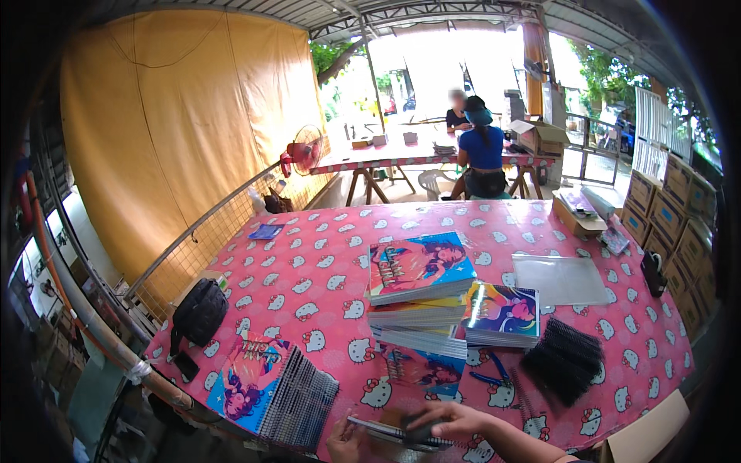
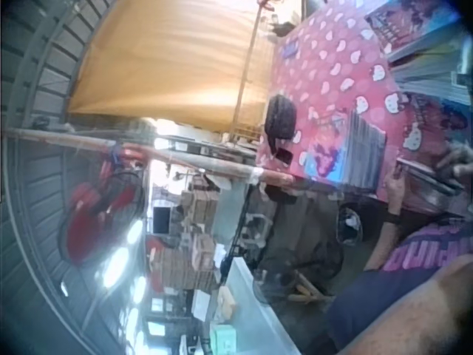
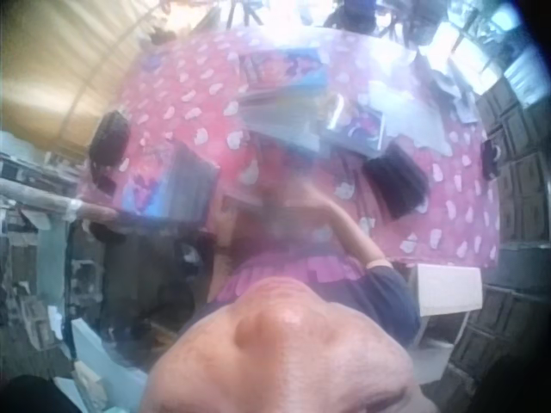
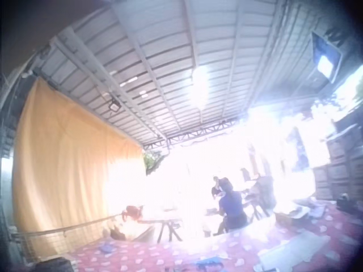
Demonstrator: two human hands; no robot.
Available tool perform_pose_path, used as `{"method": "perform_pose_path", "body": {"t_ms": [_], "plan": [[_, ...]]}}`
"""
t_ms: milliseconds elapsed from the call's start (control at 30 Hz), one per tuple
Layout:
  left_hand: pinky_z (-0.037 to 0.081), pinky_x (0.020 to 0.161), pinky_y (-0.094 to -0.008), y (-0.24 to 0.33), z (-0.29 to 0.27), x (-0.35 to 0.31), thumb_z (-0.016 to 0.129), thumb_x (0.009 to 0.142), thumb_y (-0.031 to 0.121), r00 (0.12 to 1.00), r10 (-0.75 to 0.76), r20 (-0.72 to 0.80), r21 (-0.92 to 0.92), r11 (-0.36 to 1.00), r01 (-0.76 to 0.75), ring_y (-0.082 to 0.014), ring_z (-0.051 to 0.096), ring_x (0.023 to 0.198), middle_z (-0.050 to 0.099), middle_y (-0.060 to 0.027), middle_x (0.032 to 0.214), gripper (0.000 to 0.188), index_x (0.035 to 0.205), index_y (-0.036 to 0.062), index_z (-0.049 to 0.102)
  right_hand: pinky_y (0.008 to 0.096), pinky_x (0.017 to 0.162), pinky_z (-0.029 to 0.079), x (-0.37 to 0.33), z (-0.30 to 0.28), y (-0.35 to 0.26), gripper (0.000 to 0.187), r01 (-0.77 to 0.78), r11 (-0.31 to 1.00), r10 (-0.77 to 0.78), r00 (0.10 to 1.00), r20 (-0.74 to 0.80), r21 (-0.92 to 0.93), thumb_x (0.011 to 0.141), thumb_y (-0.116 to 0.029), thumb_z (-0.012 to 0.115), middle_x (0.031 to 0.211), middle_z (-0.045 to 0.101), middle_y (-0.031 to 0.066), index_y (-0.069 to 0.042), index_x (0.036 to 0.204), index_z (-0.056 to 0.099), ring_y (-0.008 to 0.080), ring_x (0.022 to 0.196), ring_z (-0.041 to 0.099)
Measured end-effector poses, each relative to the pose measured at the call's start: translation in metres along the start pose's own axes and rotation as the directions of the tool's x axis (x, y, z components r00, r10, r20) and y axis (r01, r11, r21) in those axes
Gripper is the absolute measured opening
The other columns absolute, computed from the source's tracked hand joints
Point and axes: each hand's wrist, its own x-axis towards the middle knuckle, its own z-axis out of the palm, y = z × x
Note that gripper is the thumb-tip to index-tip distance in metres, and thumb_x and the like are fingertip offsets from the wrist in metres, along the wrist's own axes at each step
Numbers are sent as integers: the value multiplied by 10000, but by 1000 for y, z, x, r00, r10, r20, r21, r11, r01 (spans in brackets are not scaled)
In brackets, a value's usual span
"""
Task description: The person inserts a spiral coil into the punched holes of a notebook by hand, trims the excess coil with a pair of pliers, and places the bound notebook onto a stack.
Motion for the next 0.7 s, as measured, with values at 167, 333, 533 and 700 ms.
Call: {"method": "perform_pose_path", "body": {"t_ms": [167,333,533,700], "plan": [[355,1034,-362,-50,-29,0,405,988,164,939,306,153,761,570,-310,-215,430,1257,454,-142,1378,413,1395,95,403,417,1053,338,18,-7,14,501,-361,838,352,931,-102,-409,861,-492,629,1278,520,215,-120,1195,656,328,1239,460],[438,904,-385,20,19,-16,463,942,137,987,112,-116,154,984,-94,-253,535,1106,557,-164,1248,386,1320,66,487,428,1008,390,17,8,1,499,76,997,-74,996,55,-32,871,-508,604,1252,546,232,-133,1195,657,351,1190,506],[493,730,-421,28,25,-7,533,920,201,959,207,-193,103,976,-190,-299,610,869,641,-167,1033,330,1199,33,584,411,1021,381,22,8,6,569,134,991,-133,991,31,-7,841,-569,604,1211,559,217,-153,1227,638,348,1183,510],[490,674,-456,65,36,-24,570,925,286,965,196,-177,377,919,-118,-344,612,764,661,-165,923,335,1140,35,621,402,997,391,37,-2,22,552,-146,966,150,989,2,-212,857,-545,599,1231,545,221,-111,1193,655,358,1166,507]]}}
